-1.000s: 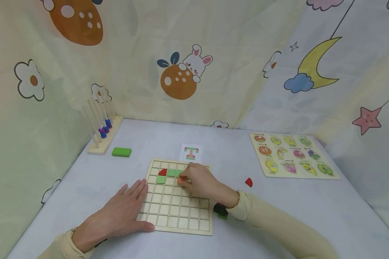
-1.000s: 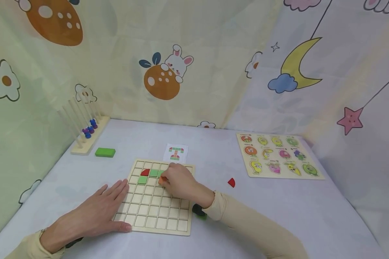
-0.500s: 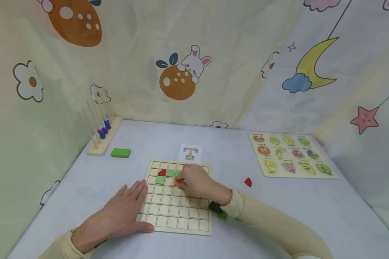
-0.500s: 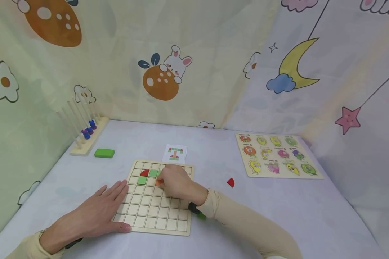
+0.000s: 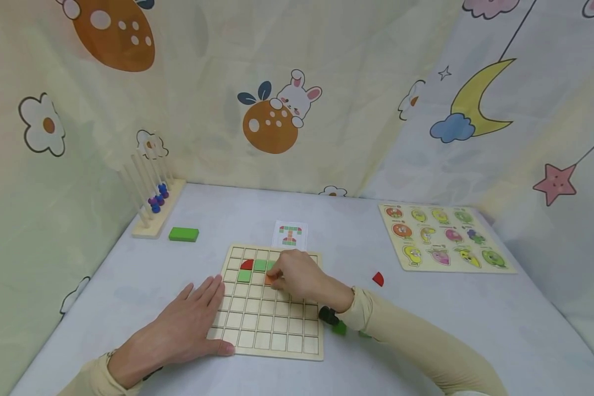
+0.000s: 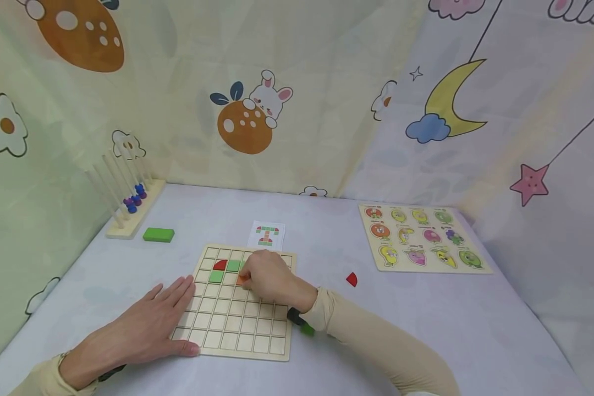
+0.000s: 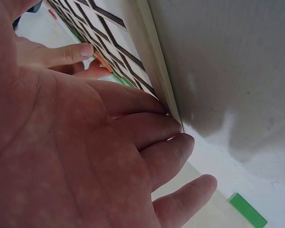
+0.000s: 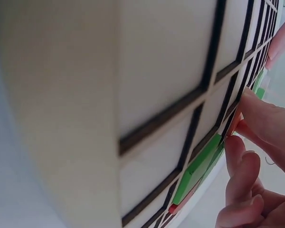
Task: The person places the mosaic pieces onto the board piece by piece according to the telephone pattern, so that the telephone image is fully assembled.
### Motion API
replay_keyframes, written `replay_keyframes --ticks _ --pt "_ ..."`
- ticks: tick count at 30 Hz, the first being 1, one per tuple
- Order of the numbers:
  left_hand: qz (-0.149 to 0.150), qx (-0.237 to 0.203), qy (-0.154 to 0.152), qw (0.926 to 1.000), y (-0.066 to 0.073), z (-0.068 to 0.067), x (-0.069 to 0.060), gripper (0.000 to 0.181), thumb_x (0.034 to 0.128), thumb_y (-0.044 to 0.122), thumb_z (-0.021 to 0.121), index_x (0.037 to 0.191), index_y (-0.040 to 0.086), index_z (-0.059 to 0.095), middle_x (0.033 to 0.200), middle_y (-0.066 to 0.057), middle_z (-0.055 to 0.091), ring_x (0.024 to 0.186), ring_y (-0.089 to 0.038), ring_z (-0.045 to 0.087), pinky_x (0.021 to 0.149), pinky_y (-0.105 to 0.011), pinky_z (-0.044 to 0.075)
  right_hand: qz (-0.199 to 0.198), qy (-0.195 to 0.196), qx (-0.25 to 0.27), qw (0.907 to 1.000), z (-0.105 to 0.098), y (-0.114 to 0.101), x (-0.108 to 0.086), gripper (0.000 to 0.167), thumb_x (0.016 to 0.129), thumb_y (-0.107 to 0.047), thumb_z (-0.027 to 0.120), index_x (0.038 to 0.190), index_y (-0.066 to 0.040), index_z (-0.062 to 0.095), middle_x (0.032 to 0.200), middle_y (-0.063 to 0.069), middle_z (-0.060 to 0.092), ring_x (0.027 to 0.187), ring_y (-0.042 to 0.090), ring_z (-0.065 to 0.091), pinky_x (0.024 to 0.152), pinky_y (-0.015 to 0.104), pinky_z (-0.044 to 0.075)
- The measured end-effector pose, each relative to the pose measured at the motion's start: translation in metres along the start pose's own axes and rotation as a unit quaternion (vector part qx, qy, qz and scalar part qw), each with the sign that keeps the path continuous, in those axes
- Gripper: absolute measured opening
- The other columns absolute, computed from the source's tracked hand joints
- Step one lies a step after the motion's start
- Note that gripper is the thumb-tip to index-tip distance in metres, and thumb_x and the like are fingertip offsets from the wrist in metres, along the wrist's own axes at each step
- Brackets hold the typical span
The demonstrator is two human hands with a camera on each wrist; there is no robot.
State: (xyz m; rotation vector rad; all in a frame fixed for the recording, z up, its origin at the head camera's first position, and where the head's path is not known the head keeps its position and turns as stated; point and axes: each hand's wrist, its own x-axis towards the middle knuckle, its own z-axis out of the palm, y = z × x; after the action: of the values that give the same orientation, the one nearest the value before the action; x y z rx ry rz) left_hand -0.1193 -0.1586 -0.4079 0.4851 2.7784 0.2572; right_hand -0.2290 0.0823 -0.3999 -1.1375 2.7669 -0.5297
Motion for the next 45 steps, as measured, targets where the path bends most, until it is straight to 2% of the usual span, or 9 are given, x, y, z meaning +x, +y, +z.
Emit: replay_keyframes --ticks 8,11,14,19,22,27,30,37,45 --pt "-0.002 0.000 0.003 1.0000 0.001 0.000 0.000 0.127 0.0741 0.082 0.068 0.157 -0.008 0.030 0.168 -0.025 0.024 0.156 -0.044 0.025 0.122 -0.069 0.022 -0.010 -0.001 -0.001 0.9999 0.000 0.000 -0.003 0.025 0.086 -0.015 0.083 0.111 -0.011 0.081 0.098 0.003 0.080 0.088 0.012 0.067 0.064 0.017 0.046" --pt "-0.004 0.002 0.002 1.0000 0.001 0.000 0.000 0.128 0.0737 0.082 0.068 0.157 -0.007 0.030 0.168 -0.025 0.024 0.156 -0.044 0.025 0.122 -0.069 0.022 -0.016 0.004 -0.002 0.9999 -0.004 0.000 -0.008 0.026 0.086 -0.014 0.083 0.111 -0.011 0.081 0.093 0.003 0.079 0.082 0.011 0.063 0.062 0.018 0.044" --pt "-0.003 0.002 0.004 1.0000 0.001 0.000 0.000 0.127 0.0740 0.082 0.068 0.157 -0.007 0.030 0.168 -0.024 0.024 0.156 -0.043 0.025 0.122 -0.069 0.022 -0.003 0.011 -0.003 0.9999 -0.011 0.001 -0.015 0.025 0.088 -0.015 0.081 0.113 -0.012 0.081 0.090 0.002 0.076 0.075 0.010 0.058 0.061 0.020 0.044" --pt "-0.001 0.000 0.007 1.0000 0.001 0.001 -0.001 0.127 0.0746 0.082 0.067 0.157 -0.008 0.030 0.169 -0.024 0.023 0.157 -0.043 0.025 0.122 -0.068 0.023 0.052 0.013 -0.002 0.9986 -0.022 0.012 -0.038 0.029 0.090 -0.018 0.079 0.118 -0.013 0.079 0.097 0.002 0.074 0.080 0.010 0.060 0.063 0.021 0.045" --pt "0.000 -0.005 0.007 1.0000 0.001 0.001 -0.001 0.127 0.0744 0.081 0.068 0.157 -0.008 0.030 0.169 -0.024 0.023 0.156 -0.043 0.025 0.122 -0.068 0.022 0.095 0.017 0.009 0.9953 -0.025 0.024 -0.057 0.030 0.089 -0.017 0.079 0.118 -0.011 0.078 0.098 0.003 0.074 0.077 0.010 0.059 0.058 0.022 0.044" --pt "-0.003 -0.007 0.003 1.0000 0.001 0.001 -0.001 0.127 0.0739 0.082 0.068 0.157 -0.007 0.030 0.169 -0.024 0.024 0.157 -0.043 0.025 0.122 -0.068 0.022 0.181 0.030 0.011 0.9831 -0.026 0.043 -0.090 0.029 0.086 -0.019 0.082 0.114 -0.012 0.080 0.093 -0.002 0.071 0.068 0.008 0.053 0.054 0.022 0.043" --pt "-0.003 -0.005 0.003 1.0000 0.000 0.001 -0.001 0.127 0.0741 0.082 0.067 0.157 -0.007 0.030 0.169 -0.023 0.024 0.157 -0.043 0.024 0.123 -0.068 0.021 0.209 0.036 0.011 0.9772 -0.026 0.053 -0.106 0.026 0.084 -0.021 0.084 0.109 -0.013 0.081 0.089 -0.004 0.069 0.066 0.008 0.052 0.057 0.022 0.044" --pt "-0.001 -0.006 0.003 1.0000 0.000 0.000 -0.001 0.128 0.0740 0.081 0.068 0.157 -0.008 0.030 0.168 -0.025 0.025 0.156 -0.044 0.025 0.122 -0.069 0.022 0.188 0.040 0.005 0.9814 -0.025 0.062 -0.126 0.022 0.084 -0.026 0.085 0.098 -0.011 0.083 0.082 -0.006 0.066 0.066 0.006 0.050 0.059 0.019 0.041" --pt "-0.006 -0.004 0.005 1.0000 0.001 0.000 -0.001 0.128 0.0738 0.082 0.068 0.157 -0.008 0.030 0.169 -0.024 0.024 0.157 -0.043 0.024 0.123 -0.068 0.021 0.195 0.038 0.012 0.9800 -0.021 0.057 -0.127 0.028 0.083 -0.014 0.084 0.109 -0.007 0.081 0.092 -0.003 0.068 0.064 0.005 0.048 0.055 0.018 0.042"
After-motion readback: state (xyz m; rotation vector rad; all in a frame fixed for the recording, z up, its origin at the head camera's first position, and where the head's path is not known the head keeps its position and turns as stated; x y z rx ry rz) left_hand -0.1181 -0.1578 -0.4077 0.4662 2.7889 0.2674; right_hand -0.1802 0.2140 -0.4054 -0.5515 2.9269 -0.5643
